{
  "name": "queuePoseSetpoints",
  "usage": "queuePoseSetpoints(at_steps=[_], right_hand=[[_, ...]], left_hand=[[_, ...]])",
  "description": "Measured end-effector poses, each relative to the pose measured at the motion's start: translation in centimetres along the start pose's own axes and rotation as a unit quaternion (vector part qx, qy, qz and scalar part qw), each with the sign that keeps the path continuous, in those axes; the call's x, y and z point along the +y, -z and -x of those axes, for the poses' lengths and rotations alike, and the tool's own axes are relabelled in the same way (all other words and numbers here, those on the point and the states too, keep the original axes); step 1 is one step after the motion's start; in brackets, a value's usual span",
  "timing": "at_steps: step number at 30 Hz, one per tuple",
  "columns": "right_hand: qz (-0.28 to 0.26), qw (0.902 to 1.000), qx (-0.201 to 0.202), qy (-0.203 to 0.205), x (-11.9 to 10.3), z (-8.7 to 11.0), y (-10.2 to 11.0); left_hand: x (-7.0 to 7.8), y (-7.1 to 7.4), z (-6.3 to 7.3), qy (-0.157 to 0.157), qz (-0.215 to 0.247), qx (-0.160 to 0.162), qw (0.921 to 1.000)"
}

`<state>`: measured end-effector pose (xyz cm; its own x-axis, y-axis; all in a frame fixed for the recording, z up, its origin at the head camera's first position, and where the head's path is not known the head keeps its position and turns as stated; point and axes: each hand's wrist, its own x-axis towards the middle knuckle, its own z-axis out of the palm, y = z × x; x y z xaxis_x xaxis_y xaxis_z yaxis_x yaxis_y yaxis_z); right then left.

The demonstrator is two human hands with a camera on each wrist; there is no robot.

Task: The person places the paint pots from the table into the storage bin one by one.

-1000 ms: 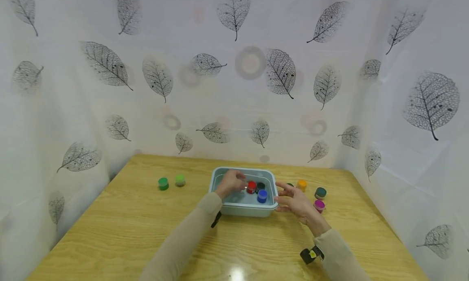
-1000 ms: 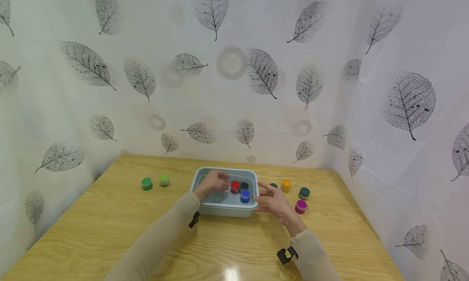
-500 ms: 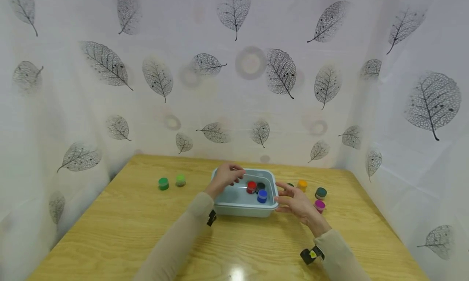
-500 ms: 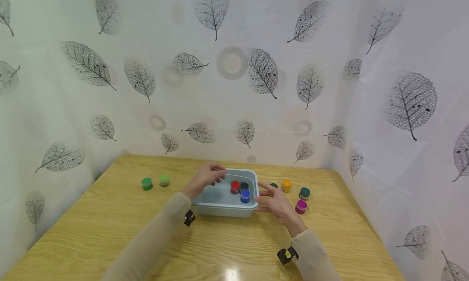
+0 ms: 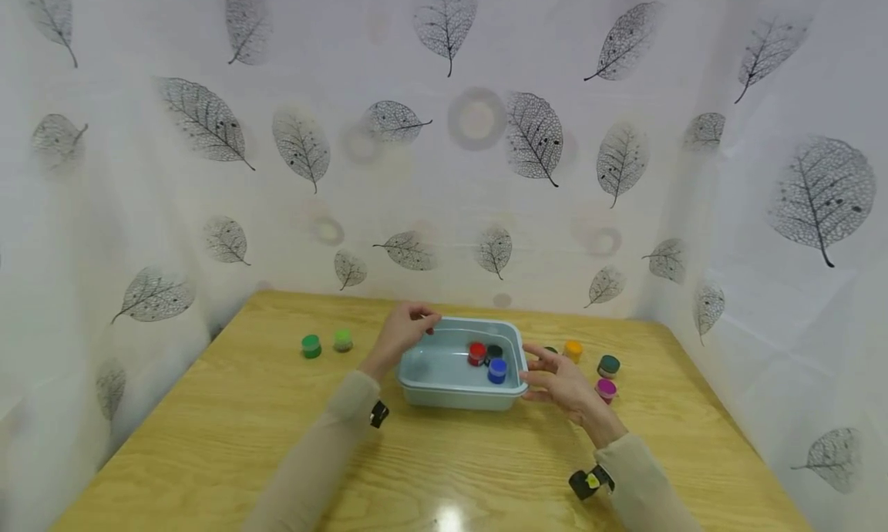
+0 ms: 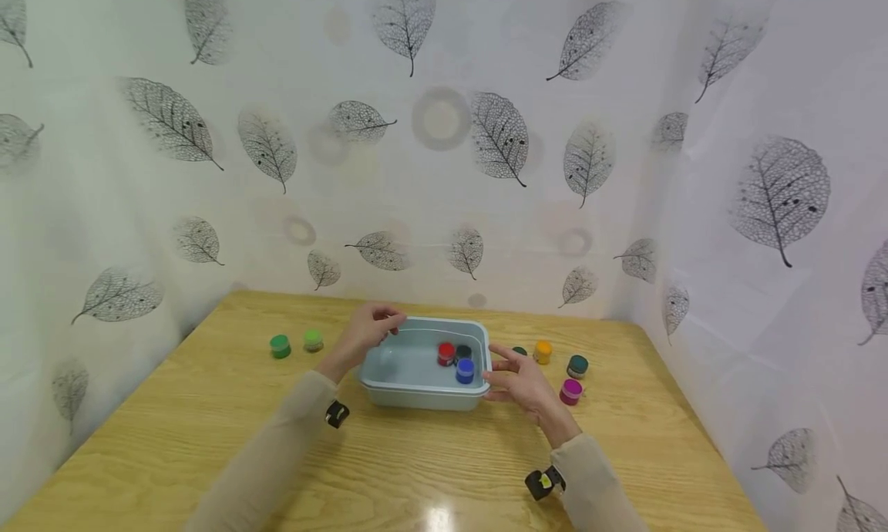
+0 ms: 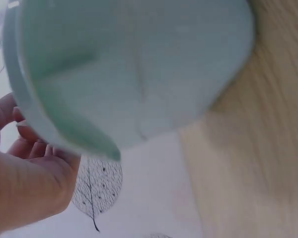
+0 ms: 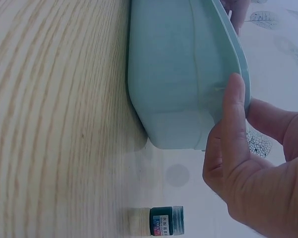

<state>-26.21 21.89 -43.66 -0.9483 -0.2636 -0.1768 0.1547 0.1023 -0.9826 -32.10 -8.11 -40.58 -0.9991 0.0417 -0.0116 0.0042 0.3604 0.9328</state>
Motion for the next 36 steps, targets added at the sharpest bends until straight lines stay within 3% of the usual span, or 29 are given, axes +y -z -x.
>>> queuePoseSetpoints(at_steps=[8, 15, 22, 29, 36], right_hand=[[0.001, 1.0000, 0.004, 0.001, 0.1, -0.1, 0.2], [-0.001, 1.0000, 0.006, 0.003, 0.2, -0.2, 0.1], [-0.002, 0.9999, 0.010, 0.002, 0.1, -0.2, 0.1], [-0.003, 1.0000, 0.009, 0.001, 0.0, -0.2, -0.1], [-0.008, 0.9999, 0.012, 0.000, 0.2, -0.1, 0.0]], left_hand=[[-1.9, 1.9, 0.0, 0.004, 0.009, 0.014, 0.9999], [-3.6, 3.6, 0.6, -0.014, 0.043, -0.015, 0.9989], [-5.3, 5.3, 0.7, -0.011, 0.023, -0.003, 0.9997], [-6.6, 7.9, 0.8, -0.005, 0.014, 0.003, 0.9999], [-6.6, 10.2, 1.2, 0.000, 0.015, -0.010, 0.9998]])
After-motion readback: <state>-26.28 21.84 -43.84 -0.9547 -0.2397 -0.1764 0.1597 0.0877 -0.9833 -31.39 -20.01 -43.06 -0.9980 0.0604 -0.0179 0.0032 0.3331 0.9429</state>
